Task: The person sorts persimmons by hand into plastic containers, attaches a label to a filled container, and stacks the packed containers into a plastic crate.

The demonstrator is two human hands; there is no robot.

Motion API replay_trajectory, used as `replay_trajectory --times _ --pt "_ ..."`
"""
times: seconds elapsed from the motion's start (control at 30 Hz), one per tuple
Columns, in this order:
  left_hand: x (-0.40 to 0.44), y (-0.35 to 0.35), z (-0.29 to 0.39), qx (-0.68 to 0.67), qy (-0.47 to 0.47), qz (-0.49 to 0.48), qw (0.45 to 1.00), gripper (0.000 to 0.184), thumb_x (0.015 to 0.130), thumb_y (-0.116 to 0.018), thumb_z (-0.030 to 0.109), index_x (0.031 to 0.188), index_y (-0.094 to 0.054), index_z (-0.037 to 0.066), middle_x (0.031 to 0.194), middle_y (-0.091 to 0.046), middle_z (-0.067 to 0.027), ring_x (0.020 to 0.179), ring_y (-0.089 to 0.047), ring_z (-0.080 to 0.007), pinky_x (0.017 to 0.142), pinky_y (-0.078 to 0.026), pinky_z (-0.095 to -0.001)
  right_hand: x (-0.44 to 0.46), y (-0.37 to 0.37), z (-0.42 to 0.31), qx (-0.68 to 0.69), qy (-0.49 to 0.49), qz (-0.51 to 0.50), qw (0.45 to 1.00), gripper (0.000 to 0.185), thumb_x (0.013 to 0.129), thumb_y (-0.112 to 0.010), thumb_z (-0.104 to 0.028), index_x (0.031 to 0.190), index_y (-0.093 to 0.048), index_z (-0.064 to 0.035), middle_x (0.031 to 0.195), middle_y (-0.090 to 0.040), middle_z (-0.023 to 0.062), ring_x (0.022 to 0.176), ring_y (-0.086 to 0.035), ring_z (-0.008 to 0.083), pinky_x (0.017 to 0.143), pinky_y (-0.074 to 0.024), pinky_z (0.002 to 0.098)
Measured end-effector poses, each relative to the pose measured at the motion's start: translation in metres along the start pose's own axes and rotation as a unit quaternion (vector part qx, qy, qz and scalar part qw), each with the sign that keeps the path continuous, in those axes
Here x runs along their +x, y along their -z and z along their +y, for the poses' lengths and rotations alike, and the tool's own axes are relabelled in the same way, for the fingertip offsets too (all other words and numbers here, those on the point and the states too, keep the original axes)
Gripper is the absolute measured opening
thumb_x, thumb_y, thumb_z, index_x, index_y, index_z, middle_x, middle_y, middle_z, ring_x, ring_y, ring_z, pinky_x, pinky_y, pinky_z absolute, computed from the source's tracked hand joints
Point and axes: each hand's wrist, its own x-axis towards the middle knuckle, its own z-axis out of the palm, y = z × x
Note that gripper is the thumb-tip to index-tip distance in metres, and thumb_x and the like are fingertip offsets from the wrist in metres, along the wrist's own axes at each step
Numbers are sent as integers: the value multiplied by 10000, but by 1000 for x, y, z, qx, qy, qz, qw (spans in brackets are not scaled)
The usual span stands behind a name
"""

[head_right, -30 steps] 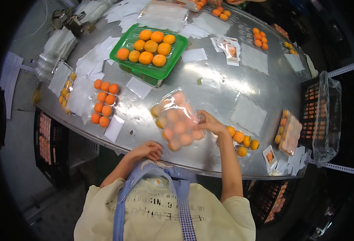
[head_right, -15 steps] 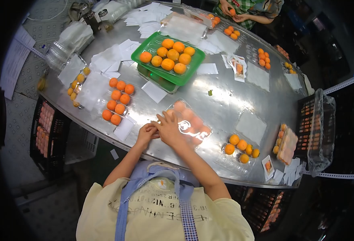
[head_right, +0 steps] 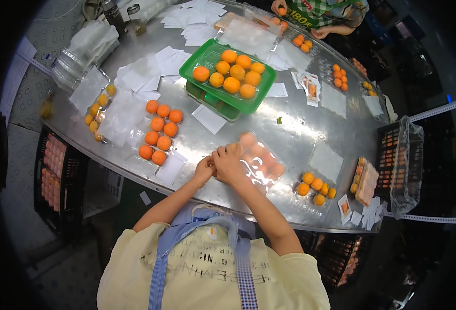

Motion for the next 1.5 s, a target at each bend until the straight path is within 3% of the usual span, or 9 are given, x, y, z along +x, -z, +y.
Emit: replay_trajectory --times 0.2,0.43,0.67,0.77,0.87,0.97,1.17,1.3,1.5 --pt "-2 -8 -2 172 -41 65 982 141 786 -650 26 879 -544 16 803 -623 -118 778 -665 -231 677 -534 -343 3 36 1 59 -67 -8 996 301 642 -694 -162 900 -571 -68 982 -538 155 976 -496 329 914 -349 523" --pt "-2 -5 29 -6 45 -22 999 265 816 -486 -129 1013 -392 20 944 -479 -126 707 -667 -234 580 -622 -341 -9 128 53 167 -163 151 960 298 688 -499 98 945 -572 -33 989 -547 180 948 -541 394 809 -475 432" --pt "10 4 6 168 10 -15 986 269 822 -557 -72 1059 -450 0 934 -505 -116 672 -646 -194 543 -574 -295 -21 130 106 163 -190 141 958 276 772 -521 87 1004 -616 -28 973 -630 128 747 -612 260 672 -488 322" --pt "-28 -14 99 471 -379 135 785 402 801 -660 24 1148 -461 -17 918 -557 -99 682 -623 -174 562 -516 -309 -14 130 94 176 -167 141 960 263 762 -554 78 991 -621 -32 969 -635 124 762 -622 258 675 -501 328" --pt "-36 -48 100 325 -126 -124 929 517 763 -739 127 1187 -487 -28 938 -616 -85 708 -608 -182 611 -485 -342 -11 126 86 174 -148 135 964 265 743 -582 72 982 -623 -36 967 -638 121 802 -633 261 695 -519 328" --pt "-18 -72 94 171 17 -350 921 525 754 -769 189 1167 -525 -25 996 -642 -107 773 -628 -187 655 -506 -329 -13 121 80 166 -125 162 965 236 761 -609 50 981 -626 -33 964 -641 110 825 -642 241 715 -530 337" --pt "-23 -89 109 15 74 -316 946 432 846 -694 201 1168 -531 -37 989 -655 -144 801 -670 -179 675 -554 -283 -84 107 57 398 -334 231 823 206 805 -683 -141 955 -627 -12 914 -651 119 817 -642 249 698 -525 336" --pt "-23 -102 99 34 108 -248 962 318 904 -612 168 1121 -555 -57 971 -658 -142 778 -688 -206 628 -570 -270 -180 62 46 258 -464 -127 838 302 799 -708 -252 886 -644 30 714 -653 113 666 -636 219 631 -506 300" --pt "-21 -114 94 90 69 -243 963 234 922 -549 112 1046 -581 -83 907 -663 -159 742 -698 -228 599 -580 -267 -193 -8 -1 580 -571 73 576 258 865 -674 -224 840 -625 28 700 -643 81 593 -593 123 543 -472 275"
